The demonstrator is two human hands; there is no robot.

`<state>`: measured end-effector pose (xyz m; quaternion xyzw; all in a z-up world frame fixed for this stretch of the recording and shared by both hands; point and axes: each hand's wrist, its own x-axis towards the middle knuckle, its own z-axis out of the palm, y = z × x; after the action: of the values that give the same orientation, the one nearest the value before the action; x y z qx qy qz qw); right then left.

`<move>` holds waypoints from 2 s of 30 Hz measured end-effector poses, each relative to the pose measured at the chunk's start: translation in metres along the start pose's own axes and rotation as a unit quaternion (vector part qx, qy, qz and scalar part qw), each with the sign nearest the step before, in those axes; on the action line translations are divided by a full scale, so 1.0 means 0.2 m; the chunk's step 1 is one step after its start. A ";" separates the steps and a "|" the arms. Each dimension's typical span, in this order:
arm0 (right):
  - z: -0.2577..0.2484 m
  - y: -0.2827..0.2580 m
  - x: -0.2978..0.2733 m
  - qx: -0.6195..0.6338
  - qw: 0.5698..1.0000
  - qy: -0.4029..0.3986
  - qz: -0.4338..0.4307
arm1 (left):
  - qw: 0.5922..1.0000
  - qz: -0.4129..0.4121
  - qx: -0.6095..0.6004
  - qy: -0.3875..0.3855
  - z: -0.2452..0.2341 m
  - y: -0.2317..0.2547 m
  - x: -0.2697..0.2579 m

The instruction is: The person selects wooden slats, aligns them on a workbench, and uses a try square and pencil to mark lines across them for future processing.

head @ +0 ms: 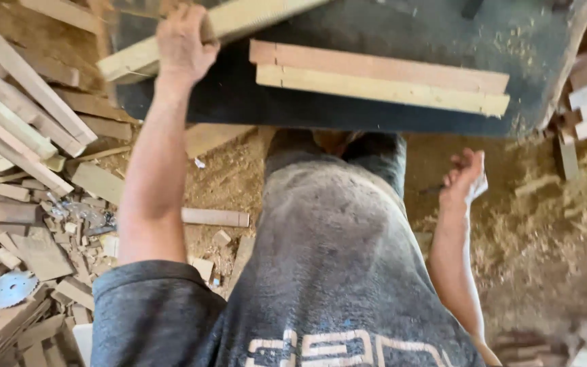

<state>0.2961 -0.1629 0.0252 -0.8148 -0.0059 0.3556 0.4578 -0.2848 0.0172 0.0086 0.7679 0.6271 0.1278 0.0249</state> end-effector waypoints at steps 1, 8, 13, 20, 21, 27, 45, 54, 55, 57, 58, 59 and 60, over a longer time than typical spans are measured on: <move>0.09 -0.04 -0.07 0.020 1.000 -0.012 -0.017 | 0.998 0.055 0.001 0.035 -0.08 -0.02 0.06; 0.29 -0.38 -0.54 -0.127 0.977 -0.109 -0.129 | 0.951 -0.081 -0.281 0.102 -0.67 0.51 -0.18; 0.40 -0.41 -0.65 -0.404 0.765 -0.477 -0.153 | 0.713 -0.031 -0.669 0.209 -0.54 0.65 -0.21; 0.20 -0.08 -0.39 -0.115 0.887 -0.444 -0.046 | 0.408 -0.599 -0.668 0.170 -0.30 1.20 -0.41; 0.16 -0.05 -0.36 -0.107 0.906 -0.408 -0.024 | 0.360 -0.625 -0.671 0.169 -0.16 1.21 -0.47; 0.01 -0.14 -0.28 -0.128 0.948 -0.285 -0.067 | 0.257 -0.686 -0.678 0.057 0.03 1.38 -0.42; 0.08 -0.07 -0.02 -0.073 0.982 -0.126 -0.123 | 0.792 -0.377 -0.456 0.150 0.21 0.71 -0.72; 0.07 0.02 0.34 -0.036 0.975 -0.047 -0.216 | 0.786 -0.311 -0.527 0.093 0.11 0.81 -0.55; 0.06 0.03 0.45 -0.044 0.962 -0.021 -0.267 | 0.780 -0.313 -0.529 0.116 0.12 0.86 -0.54; 0.08 -0.08 0.35 -0.076 0.955 -0.030 -0.284 | 0.778 -0.322 -0.531 0.093 0.09 0.84 -0.53; 0.10 -0.14 0.30 -0.108 0.947 -0.046 -0.298 | 0.778 -0.334 -0.528 0.074 0.08 0.84 -0.52; 0.10 -0.16 0.28 -0.109 0.947 -0.044 -0.300 | 0.776 -0.333 -0.530 0.074 0.11 0.83 -0.53; 0.11 -0.19 0.26 -0.112 0.951 -0.055 -0.283 | 0.780 -0.335 -0.527 0.056 0.13 0.81 -0.54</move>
<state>0.3336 -0.1085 0.0169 -0.8048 -0.3018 0.2529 0.4441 -0.1427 -0.1189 -0.0023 0.3686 0.6799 0.4642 0.4317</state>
